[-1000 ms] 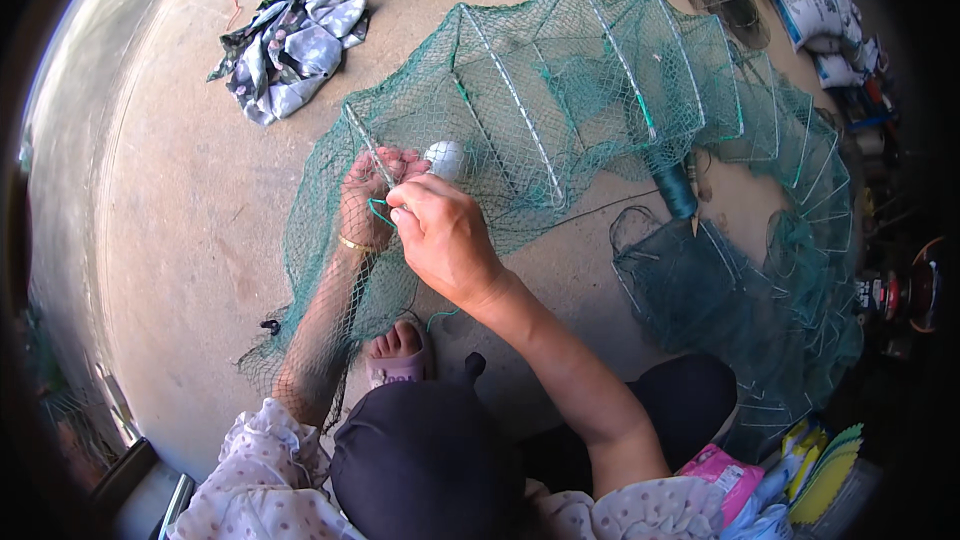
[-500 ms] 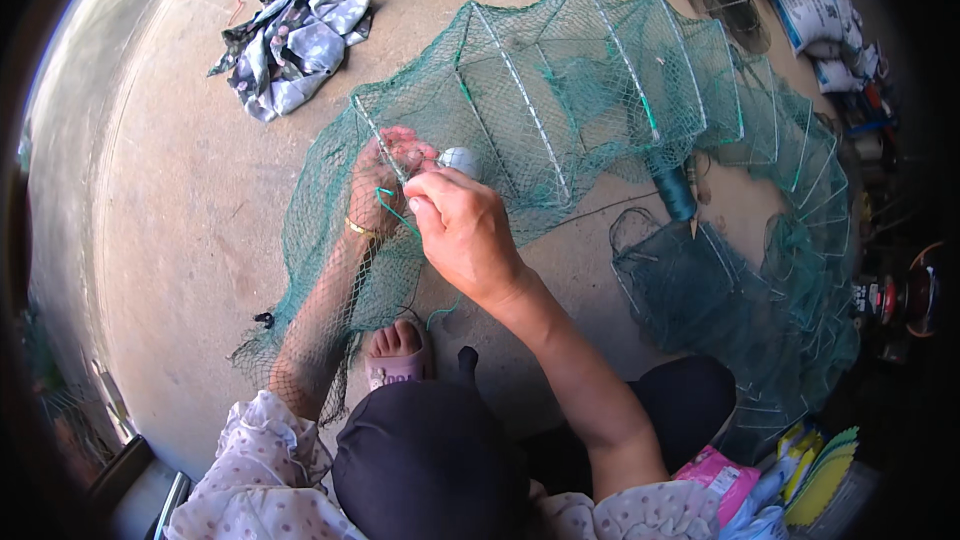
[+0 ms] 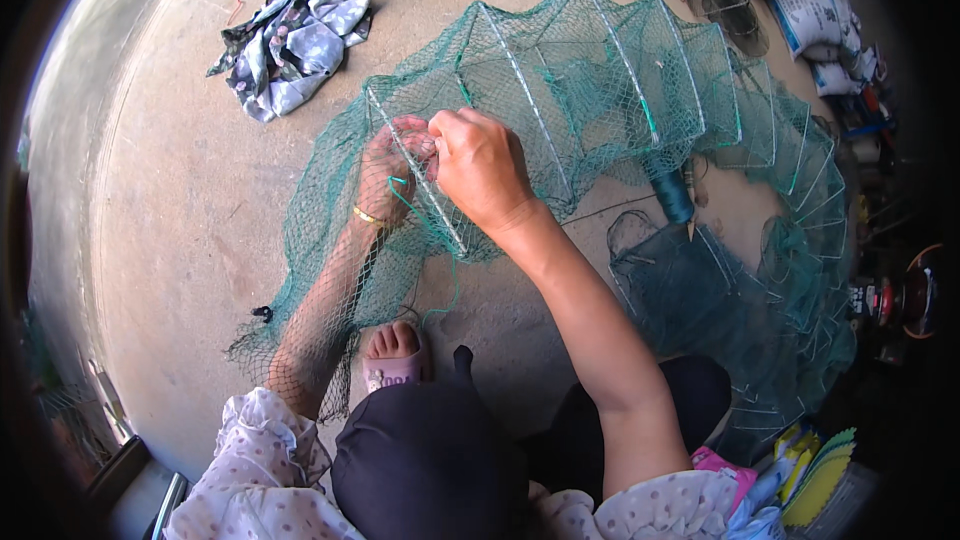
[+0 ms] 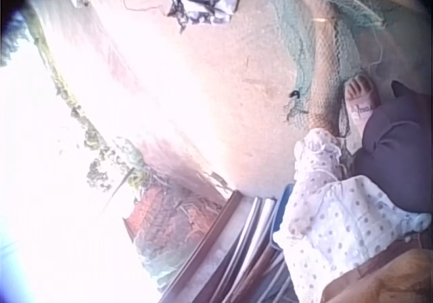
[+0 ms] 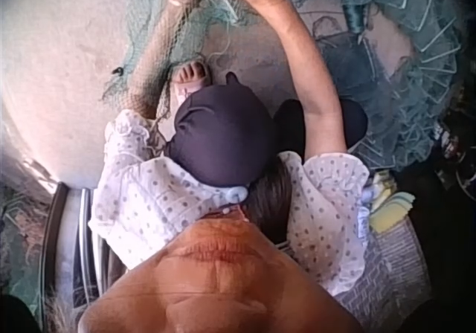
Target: Assembling a foldable green mesh fishing net by attaching a float and threading the structure.
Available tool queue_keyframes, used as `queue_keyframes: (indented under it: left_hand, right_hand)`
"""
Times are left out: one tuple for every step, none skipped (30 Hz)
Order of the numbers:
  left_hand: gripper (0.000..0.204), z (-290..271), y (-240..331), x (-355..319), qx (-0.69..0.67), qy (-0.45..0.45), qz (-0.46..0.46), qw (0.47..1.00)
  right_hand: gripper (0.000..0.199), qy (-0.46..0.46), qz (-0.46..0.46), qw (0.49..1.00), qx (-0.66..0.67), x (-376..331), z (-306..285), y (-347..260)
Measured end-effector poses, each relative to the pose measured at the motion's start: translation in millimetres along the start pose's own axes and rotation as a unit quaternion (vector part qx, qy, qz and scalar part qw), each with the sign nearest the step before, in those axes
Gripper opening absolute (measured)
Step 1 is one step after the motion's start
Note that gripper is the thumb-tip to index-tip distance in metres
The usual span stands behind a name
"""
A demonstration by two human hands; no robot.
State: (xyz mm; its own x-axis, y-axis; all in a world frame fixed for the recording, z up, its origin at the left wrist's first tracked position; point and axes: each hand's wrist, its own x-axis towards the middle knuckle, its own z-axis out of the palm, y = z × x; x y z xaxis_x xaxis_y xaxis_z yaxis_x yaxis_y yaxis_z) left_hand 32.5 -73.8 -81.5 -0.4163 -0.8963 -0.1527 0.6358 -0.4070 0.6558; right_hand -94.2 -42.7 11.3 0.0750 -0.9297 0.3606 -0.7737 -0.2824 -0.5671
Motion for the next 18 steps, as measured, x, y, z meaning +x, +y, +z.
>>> queue_keyframes:
  left_hand:
    - [0.031, -2.2, -0.6, 1.4, 0.005, -0.013, 0.001, 1.000]
    - [0.031, -4.3, -1.6, 2.1, 0.010, -0.026, 0.002, 1.000]
    - [0.031, -6.4, -2.8, 1.6, 0.011, -0.025, 0.002, 1.000]
    - [0.031, -4.5, -2.7, 0.7, 0.012, -0.016, -0.005, 1.000]
    - [0.031, -2.7, -2.4, -0.2, 0.014, -0.007, -0.011, 1.000]
    - [0.031, -1.1, -1.9, -1.0, 0.013, -0.007, -0.013, 1.000]
    - [0.032, 0.7, 0.9, -2.7, 0.019, -0.010, -0.016, 1.000]
    - [0.033, 1.3, 2.4, -4.1, 0.025, -0.013, -0.020, 0.999]
    - [0.033, 0.5, 2.2, -5.0, 0.025, -0.013, -0.020, 0.999]
    - [0.033, 0.3, 2.5, -5.5, 0.020, -0.014, -0.012, 1.000]
    - [0.033, 0.2, 2.7, -6.0, 0.015, -0.015, -0.003, 1.000]
    - [0.033, 0.3, 2.9, -7.1, 0.014, -0.016, -0.003, 1.000]
    - [0.031, 0.2, 4.2, -8.8, 0.030, -0.014, -0.008, 0.999]
    - [0.030, -0.2, 5.2, -10.1, 0.045, -0.012, -0.014, 0.999]
    - [0.030, -2.5, 5.5, -10.7, 0.046, -0.011, -0.012, 0.999]
    - [0.026, -4.3, 6.6, -11.4, 0.079, -0.013, -0.036, 0.996]
    - [0.022, -5.4, 6.8, -12.0, 0.113, -0.015, -0.059, 0.992]
    - [0.022, -5.8, 6.3, -13.2, 0.113, -0.016, -0.059, 0.992]
  right_hand:
    - [0.003, 0.000, 0.000, 1.000, 0.001, -0.7, -0.2, -0.8]
    - [0.005, -0.005, 0.022, 1.000, 0.001, -1.8, -1.0, -2.1]
    - [0.007, -0.010, 0.045, 0.999, 0.002, -2.5, -1.1, -2.9]
    - [0.007, -0.010, 0.046, 0.999, 0.001, -3.3, -0.8, -1.0]
    - [0.005, -0.014, 0.043, 0.999, -0.009, -4.2, 0.1, 1.8]
    - [0.005, -0.017, 0.040, 0.999, -0.018, -4.7, 0.4, 3.7]
    - [0.005, -0.017, 0.040, 0.999, -0.018, -4.0, 0.5, 3.1]
    - [0.004, -0.033, 0.029, 0.998, -0.051, -3.1, 0.2, 2.1]
    - [0.004, -0.048, 0.016, 0.995, -0.084, -2.2, -0.4, 0.8]
    - [0.004, -0.048, 0.017, 0.995, -0.084, -1.2, -1.2, -0.2]
    - [0.006, -0.053, -0.009, 0.993, -0.106, -0.3, -2.2, -1.2]
    - [0.008, -0.058, -0.034, 0.989, -0.129, 0.8, -3.8, -2.6]
    - [0.008, -0.058, -0.035, 0.989, -0.128, 2.7, -7.1, -4.9]
    - [0.009, -0.031, -0.022, 0.993, -0.112, 4.7, -12.5, -8.0]
    - [0.010, -0.004, -0.009, 0.995, -0.095, 5.9, -15.0, -9.3]
    - [0.010, -0.004, -0.009, 0.995, -0.096, 6.3, -15.5, -10.2]
    - [0.010, -0.001, -0.014, 0.998, -0.060, 6.5, -15.6, -10.9]
    - [0.011, 0.001, -0.018, 1.000, -0.024, 6.7, -15.6, -11.7]
